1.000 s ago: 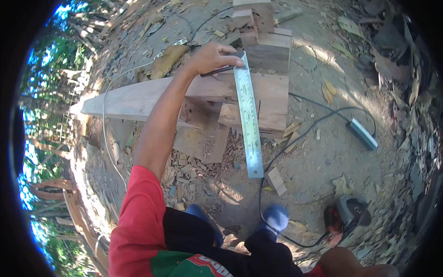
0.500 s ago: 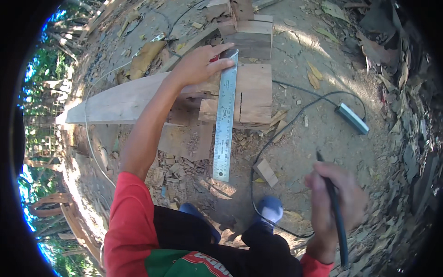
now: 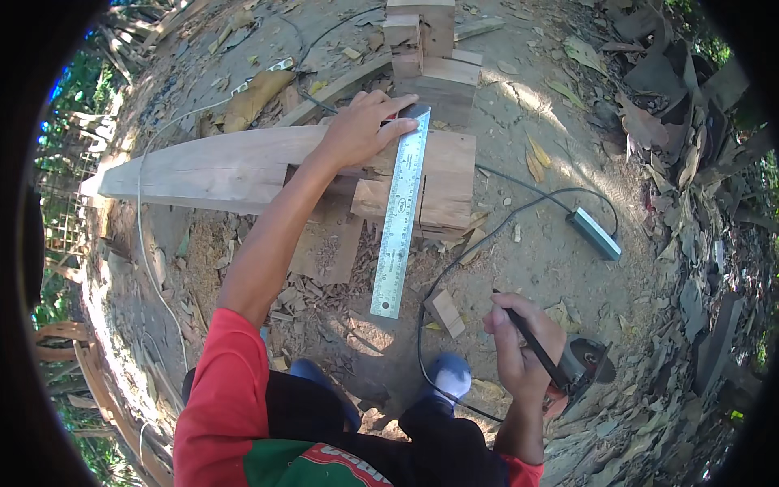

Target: The person plugs a circular saw into a power strip and uses a speed square and a pencil to mark a wooden beam. They then cut the beam with the circular saw, moving to different sections to repeat the marking and cutting process.

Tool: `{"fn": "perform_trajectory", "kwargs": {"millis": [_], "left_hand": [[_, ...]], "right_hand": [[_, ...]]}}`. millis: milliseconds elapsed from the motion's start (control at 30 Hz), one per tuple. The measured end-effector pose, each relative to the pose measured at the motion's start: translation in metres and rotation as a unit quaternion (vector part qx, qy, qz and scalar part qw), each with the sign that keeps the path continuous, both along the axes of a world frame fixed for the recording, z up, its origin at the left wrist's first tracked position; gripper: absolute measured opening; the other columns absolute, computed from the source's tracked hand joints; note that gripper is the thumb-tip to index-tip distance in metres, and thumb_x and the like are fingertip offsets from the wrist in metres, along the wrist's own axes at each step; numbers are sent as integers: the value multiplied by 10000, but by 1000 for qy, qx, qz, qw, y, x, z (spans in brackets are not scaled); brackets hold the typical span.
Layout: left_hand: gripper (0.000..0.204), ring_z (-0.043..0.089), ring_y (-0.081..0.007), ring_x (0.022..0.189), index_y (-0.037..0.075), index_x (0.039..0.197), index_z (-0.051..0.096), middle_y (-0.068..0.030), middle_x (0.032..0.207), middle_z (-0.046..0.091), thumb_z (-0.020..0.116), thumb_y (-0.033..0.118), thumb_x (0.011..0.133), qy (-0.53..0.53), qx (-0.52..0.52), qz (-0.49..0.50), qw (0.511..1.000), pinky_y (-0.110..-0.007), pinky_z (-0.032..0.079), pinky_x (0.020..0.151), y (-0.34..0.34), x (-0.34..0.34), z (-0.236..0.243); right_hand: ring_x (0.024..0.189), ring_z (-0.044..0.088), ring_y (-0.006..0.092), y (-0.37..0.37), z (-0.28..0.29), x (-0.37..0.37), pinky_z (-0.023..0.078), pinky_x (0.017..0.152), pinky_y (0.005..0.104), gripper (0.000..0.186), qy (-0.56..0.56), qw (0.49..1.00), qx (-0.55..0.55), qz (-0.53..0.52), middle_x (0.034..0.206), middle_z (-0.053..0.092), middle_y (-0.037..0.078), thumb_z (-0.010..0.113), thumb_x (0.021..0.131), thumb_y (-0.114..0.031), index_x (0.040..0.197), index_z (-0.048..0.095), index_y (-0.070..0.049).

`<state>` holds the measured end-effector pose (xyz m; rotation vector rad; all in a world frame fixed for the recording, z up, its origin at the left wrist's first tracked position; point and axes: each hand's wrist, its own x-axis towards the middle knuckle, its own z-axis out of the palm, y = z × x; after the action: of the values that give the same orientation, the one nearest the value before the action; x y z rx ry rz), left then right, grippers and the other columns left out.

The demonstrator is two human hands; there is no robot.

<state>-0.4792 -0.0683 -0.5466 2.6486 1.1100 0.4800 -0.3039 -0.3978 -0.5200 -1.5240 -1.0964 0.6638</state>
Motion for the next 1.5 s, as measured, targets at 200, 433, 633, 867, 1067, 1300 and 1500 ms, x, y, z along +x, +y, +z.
{"fn": "perform_trajectory", "kwargs": {"millis": [200,433,633,867,1067,1300,1500], "left_hand": [[512,514,-302,1108,210,1372,564,-101,1093,589,502,501,955,-2,18,9,1000,-425,443,935,-2,5,-5],[502,522,-301,1122,222,1368,568,-98,1113,594,504,492,950,-7,28,7,1000,-432,439,951,-5,6,-4],[486,530,-305,1124,213,1358,576,-98,1135,600,502,474,954,-17,33,5,999,-428,440,954,-4,6,-5],[564,486,-335,1211,178,1400,528,-151,1263,563,547,487,929,0,24,-10,1000,-446,420,1006,-10,6,1],[924,384,-374,1350,151,1456,452,-203,1436,447,705,654,723,59,-51,-29,997,-470,374,1085,-12,-3,20],[1055,350,-375,1384,147,1469,431,-213,1467,415,752,698,628,78,-80,-29,993,-470,360,1102,-14,5,30],[996,359,-360,1379,160,1477,420,-207,1461,417,779,618,668,74,-69,-24,995,-432,347,1111,-13,2,26]], "right_hand": [[647,640,119,2,-1,-2,501,600,238,153,4,1000,15,5,733,674,93,620,906,-30,1029,659,50],[650,638,120,3,-4,-3,497,600,244,160,19,1000,11,10,731,671,94,615,903,-29,1035,657,50],[671,648,125,5,-7,-3,500,612,246,173,7,1000,6,16,745,675,100,610,910,-53,1046,656,45],[644,560,88,34,-8,10,451,592,240,210,0,1000,1,13,774,628,56,577,949,-114,1063,650,48],[746,590,92,131,-17,-2,478,684,243,210,117,991,66,15,846,663,54,584,940,-127,1053,659,34],[787,642,119,197,-30,-4,514,728,267,260,-31,999,44,3,902,695,114,574,942,-119,1126,660,44],[787,670,269,202,-16,-6,518,738,345,238,-140,989,46,17,891,700,200,605,915,-140,1072,686,19]]}}
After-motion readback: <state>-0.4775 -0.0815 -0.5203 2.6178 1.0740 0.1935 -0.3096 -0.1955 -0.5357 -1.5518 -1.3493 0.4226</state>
